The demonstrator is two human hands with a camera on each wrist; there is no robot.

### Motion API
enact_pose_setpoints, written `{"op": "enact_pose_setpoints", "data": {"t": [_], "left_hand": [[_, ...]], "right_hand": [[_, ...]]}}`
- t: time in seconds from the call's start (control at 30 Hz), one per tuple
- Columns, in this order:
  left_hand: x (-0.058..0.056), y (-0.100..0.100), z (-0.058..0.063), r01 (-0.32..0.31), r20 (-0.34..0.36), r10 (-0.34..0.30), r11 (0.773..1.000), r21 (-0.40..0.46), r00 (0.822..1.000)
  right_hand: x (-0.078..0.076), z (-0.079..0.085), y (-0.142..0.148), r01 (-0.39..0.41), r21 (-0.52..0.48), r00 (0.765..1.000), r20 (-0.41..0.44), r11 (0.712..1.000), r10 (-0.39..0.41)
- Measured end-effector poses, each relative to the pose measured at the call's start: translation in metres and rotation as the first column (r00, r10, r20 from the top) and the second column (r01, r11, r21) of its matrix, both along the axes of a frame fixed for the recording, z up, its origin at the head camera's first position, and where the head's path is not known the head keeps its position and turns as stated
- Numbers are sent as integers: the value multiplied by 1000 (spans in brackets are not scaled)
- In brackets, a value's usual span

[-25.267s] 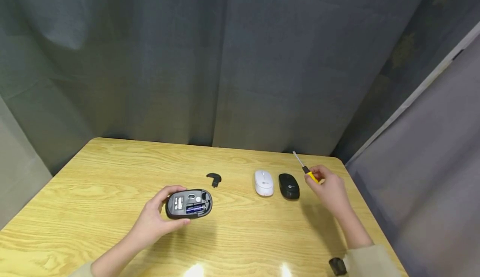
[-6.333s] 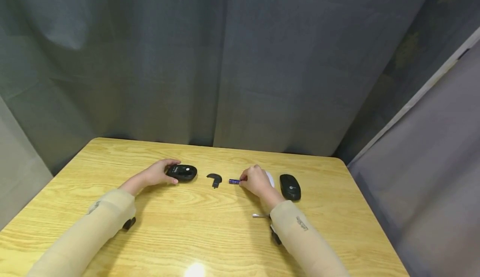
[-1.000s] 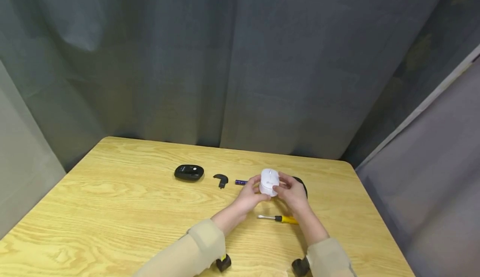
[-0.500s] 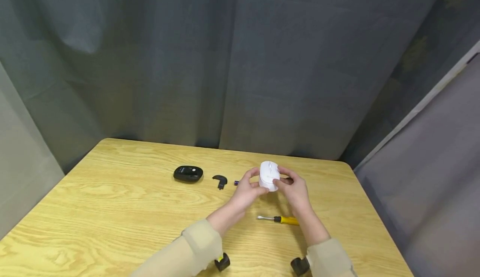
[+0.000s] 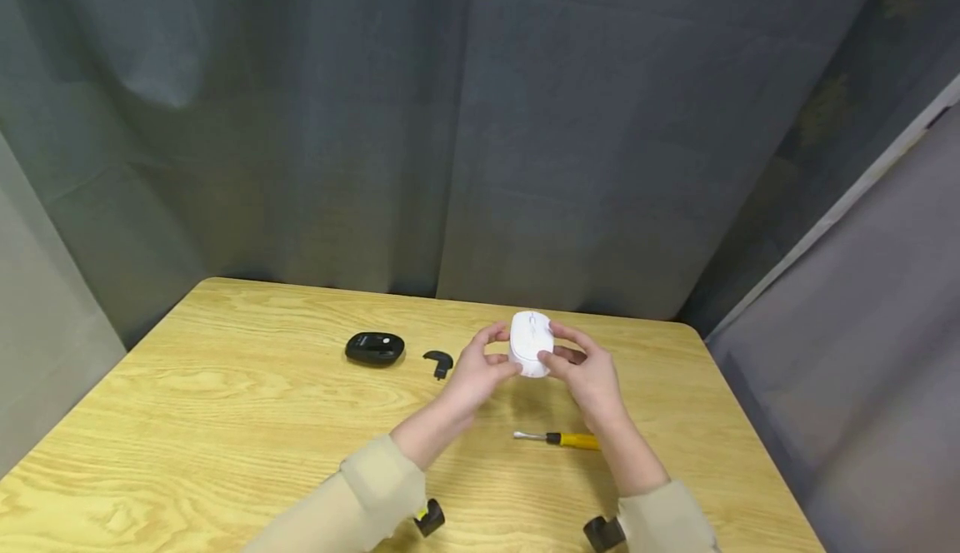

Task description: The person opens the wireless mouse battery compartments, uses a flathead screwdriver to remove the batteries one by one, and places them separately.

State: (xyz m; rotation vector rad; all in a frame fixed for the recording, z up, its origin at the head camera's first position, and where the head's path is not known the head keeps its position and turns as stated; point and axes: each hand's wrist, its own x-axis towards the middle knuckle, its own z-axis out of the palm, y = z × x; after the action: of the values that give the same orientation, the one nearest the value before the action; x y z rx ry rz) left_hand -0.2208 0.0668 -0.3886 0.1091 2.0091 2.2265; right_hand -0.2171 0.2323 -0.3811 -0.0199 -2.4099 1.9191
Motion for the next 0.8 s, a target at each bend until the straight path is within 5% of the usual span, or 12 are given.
{"op": "enact_pose_setpoints", "data": {"t": [0.37,0.8], "left_hand": [[11,-19,17,-3,-105,-2,999,-46,994],[28,-46,43,25,-246,-47,996,-91,968]], "right_hand": [[16,23,-13,-17,-6,999,-27,1000,17],[35,43,-23,-56,40,988,-140,998,61]]}}
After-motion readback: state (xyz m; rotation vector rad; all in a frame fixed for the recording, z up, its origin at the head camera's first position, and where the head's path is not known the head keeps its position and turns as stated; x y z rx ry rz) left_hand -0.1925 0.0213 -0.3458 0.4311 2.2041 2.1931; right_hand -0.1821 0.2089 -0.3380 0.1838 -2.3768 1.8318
